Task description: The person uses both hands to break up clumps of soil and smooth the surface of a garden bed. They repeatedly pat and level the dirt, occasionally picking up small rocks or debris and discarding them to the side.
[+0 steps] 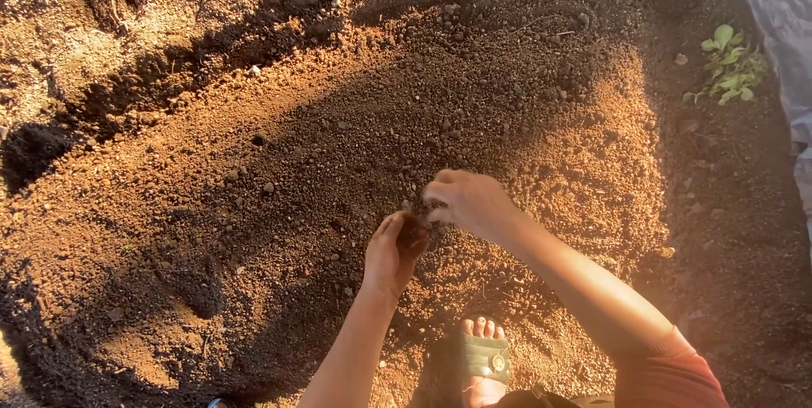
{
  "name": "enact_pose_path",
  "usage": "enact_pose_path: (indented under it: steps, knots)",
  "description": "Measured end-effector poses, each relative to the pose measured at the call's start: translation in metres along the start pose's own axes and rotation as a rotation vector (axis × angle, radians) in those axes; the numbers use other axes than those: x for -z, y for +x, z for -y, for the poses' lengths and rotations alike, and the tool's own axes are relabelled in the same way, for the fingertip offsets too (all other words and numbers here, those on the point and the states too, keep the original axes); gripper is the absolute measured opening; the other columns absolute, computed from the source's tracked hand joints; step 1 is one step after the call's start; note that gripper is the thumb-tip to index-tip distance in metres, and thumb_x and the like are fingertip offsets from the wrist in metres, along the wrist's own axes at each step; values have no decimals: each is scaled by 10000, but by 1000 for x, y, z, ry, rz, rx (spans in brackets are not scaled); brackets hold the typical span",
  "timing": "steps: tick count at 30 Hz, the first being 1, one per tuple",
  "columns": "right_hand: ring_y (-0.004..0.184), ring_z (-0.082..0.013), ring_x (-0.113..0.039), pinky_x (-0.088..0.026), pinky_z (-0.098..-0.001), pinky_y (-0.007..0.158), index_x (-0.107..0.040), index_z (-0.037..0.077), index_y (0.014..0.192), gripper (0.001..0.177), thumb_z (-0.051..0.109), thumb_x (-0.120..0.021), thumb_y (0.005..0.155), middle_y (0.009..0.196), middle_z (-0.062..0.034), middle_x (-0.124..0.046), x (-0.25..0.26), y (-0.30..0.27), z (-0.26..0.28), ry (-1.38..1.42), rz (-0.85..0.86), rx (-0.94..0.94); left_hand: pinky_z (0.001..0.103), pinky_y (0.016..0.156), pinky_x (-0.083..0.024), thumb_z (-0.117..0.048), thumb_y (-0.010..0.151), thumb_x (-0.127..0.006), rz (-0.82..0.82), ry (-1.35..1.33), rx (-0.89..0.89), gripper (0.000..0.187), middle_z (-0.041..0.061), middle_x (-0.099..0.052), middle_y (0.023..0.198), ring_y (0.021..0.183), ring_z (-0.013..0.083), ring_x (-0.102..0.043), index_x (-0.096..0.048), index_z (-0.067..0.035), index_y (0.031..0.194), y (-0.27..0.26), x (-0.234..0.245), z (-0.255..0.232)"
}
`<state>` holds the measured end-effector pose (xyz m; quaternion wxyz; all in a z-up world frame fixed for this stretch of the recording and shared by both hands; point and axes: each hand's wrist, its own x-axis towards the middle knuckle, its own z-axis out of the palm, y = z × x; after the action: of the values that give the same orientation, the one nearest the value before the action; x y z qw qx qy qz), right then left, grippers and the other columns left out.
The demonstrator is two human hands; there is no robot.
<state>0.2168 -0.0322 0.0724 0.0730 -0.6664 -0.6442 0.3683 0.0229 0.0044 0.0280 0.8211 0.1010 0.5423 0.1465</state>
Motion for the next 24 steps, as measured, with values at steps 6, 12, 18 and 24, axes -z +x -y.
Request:
enact_pose_path:
  steps: [6, 12, 18, 24]
  knots:
    - [891, -261, -708, -608, -330, 695, -681, 159, 1120, 247, 189, -728, 879, 1039, -113, -686, -66, -22, -66, -441, 155, -131, 300, 844, -621, -58, 1082, -459, -34, -50, -2, 261, 152, -623, 1142, 1029, 220, -647, -538, -4, 1326, 7, 25, 4]
    - [895, -296, -735, -615, -358, 730, -687, 112, 1099, 246, 250, -688, 895, 992, -136, -705, -58, -10, -40, -222, 74, -79, 263, 684, -646, -100, 1086, -456, -75, 6, -75, 311, 155, -677, 989, 833, 202, -700, -567, 1, 1359, 4, 24, 13]
    - [874, -229, -720, -633, -288, 739, -656, 188, 1192, 218, 231, -636, 979, 1002, -92, -713, -40, 6, 8, -199, 27, 190, 537, 1042, -529, -275, 1095, -443, -84, -1, -27, 358, 184, -662, 1098, 1048, 308, -671, -615, -51, 1316, -6, 2, 0]
    - [987, -228, -688, -602, -315, 777, -721, 222, 1090, 247, 261, -772, 851, 1015, -43, -719, -39, 4, -18, -366, -139, 62, 343, 920, -585, -44, 1055, -498, -104, 38, -153, 293, 180, -680, 1132, 1007, 234, -683, -590, 5, 1329, -12, 15, -13]
